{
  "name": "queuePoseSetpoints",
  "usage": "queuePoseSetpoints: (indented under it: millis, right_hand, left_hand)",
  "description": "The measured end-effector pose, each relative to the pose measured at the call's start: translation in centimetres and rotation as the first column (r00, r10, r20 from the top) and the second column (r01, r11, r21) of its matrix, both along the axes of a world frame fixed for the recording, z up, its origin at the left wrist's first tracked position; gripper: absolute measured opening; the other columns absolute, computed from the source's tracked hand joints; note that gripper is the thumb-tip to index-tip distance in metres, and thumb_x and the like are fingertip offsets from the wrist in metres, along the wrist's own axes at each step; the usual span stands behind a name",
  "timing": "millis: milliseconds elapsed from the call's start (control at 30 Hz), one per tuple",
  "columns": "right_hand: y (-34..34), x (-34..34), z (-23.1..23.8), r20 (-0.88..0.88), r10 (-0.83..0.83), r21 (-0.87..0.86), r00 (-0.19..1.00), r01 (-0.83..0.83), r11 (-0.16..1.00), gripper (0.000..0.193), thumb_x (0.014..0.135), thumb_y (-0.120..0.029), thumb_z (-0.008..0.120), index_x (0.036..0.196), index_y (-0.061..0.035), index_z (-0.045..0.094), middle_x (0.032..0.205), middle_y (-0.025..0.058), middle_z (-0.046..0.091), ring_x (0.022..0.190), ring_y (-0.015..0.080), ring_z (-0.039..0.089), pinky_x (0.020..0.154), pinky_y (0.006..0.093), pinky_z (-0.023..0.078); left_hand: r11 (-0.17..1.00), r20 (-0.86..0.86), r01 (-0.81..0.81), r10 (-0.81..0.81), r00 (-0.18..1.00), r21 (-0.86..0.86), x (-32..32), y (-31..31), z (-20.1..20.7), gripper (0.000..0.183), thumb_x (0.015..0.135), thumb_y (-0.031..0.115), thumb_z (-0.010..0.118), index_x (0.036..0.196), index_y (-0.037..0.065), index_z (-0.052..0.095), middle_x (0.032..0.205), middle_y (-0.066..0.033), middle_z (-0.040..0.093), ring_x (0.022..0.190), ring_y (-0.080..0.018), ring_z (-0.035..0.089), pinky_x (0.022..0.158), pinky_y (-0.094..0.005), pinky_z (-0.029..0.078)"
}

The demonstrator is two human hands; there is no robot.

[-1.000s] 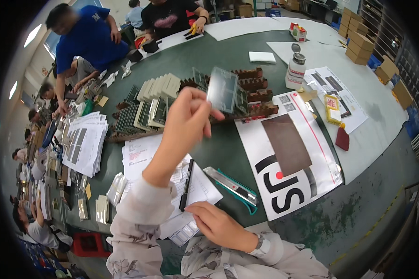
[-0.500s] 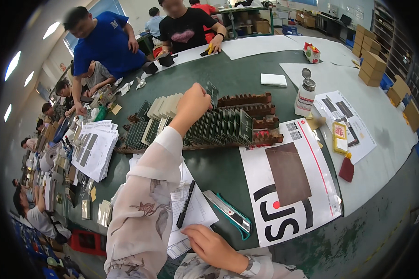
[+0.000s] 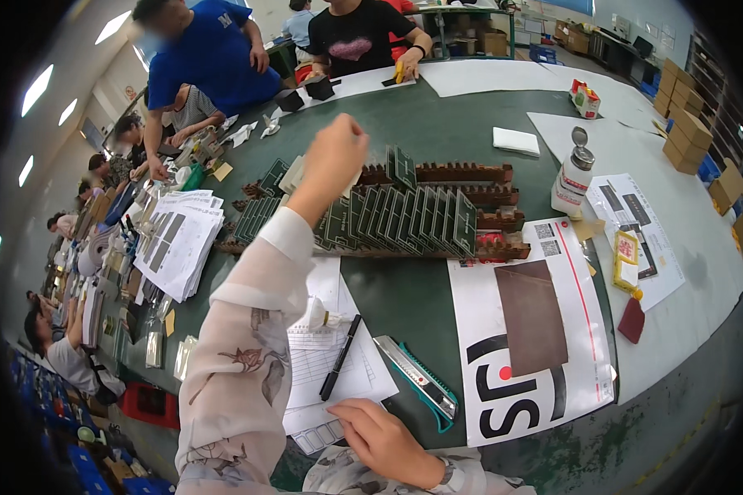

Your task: The person trims the edges of printed cards using a utility knife, wipes them with a sponge pad, and writes on them with a marker pen before placing cards onto a slotted rack.

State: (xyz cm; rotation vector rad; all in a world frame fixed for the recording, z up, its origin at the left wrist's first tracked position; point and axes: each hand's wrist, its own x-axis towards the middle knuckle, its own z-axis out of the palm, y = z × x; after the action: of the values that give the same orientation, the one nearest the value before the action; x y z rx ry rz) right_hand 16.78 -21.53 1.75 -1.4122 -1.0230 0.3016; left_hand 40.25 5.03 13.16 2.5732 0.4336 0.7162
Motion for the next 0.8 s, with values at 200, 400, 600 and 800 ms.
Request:
queuePoseSetpoints:
  millis: [200,400,600,800]
  right_hand:
    - [0.1,-0.4,-0.3,0.022,-0.06,0.03,0.998,0.059,0.998,0.017,0.087,-0.002,0.065,0.103,0.0017,0.065,0.078,0.0117,0.064,0.07,0.0281,0.064,0.065,0.0329,0.052]
    - [0.5,-0.3,0.5,0.081,-0.005,-0.014,0.997,0.006,1.0,0.008,0.086,-0.006,0.069,0.085,-0.0003,0.063,0.069,0.0104,0.061,0.057,0.0273,0.057,0.054,0.0338,0.046]
    - [0.7,-0.1,0.7,0.092,-0.027,-0.015,0.995,0.029,0.999,0.015,0.085,-0.006,0.07,0.077,-0.0009,0.059,0.068,0.0119,0.058,0.056,0.0297,0.056,0.051,0.0371,0.043]
    - [0.6,-0.8,0.7,-0.005,-0.125,-0.045,0.992,0.125,0.991,0.017,0.089,0.002,0.06,0.106,0.0023,0.063,0.078,0.0135,0.064,0.061,0.0251,0.061,0.058,0.0311,0.049]
  left_hand:
    - [0.959,-0.262,-0.142,0.207,0.943,0.246,-2.8,3.8,-0.3,0.028,0.087,0.031,0.064,0.092,0.004,0.069,0.093,-0.0179,0.07,0.09,-0.0371,0.066,0.079,-0.0451,0.052]
    - [0.932,-0.241,-0.147,0.235,0.942,0.331,-2.8,6.4,-3.1,0.027,0.083,0.029,0.063,0.087,0.003,0.07,0.093,-0.0192,0.069,0.091,-0.0372,0.065,0.079,-0.0465,0.052]
    - [0.962,0.049,-0.195,0.189,0.981,0.193,-3.5,4.2,-1.5,0.021,0.09,0.02,0.052,0.093,0.002,0.062,0.089,-0.0209,0.067,0.086,-0.0409,0.064,0.076,-0.0505,0.05]
    - [0.846,0.189,0.314,-0.256,0.948,-0.43,-13.0,0.5,0.2,0.015,0.094,0.016,0.058,0.091,0.001,0.057,0.072,-0.0093,0.065,0.061,-0.0167,0.063,0.057,-0.0297,0.046]
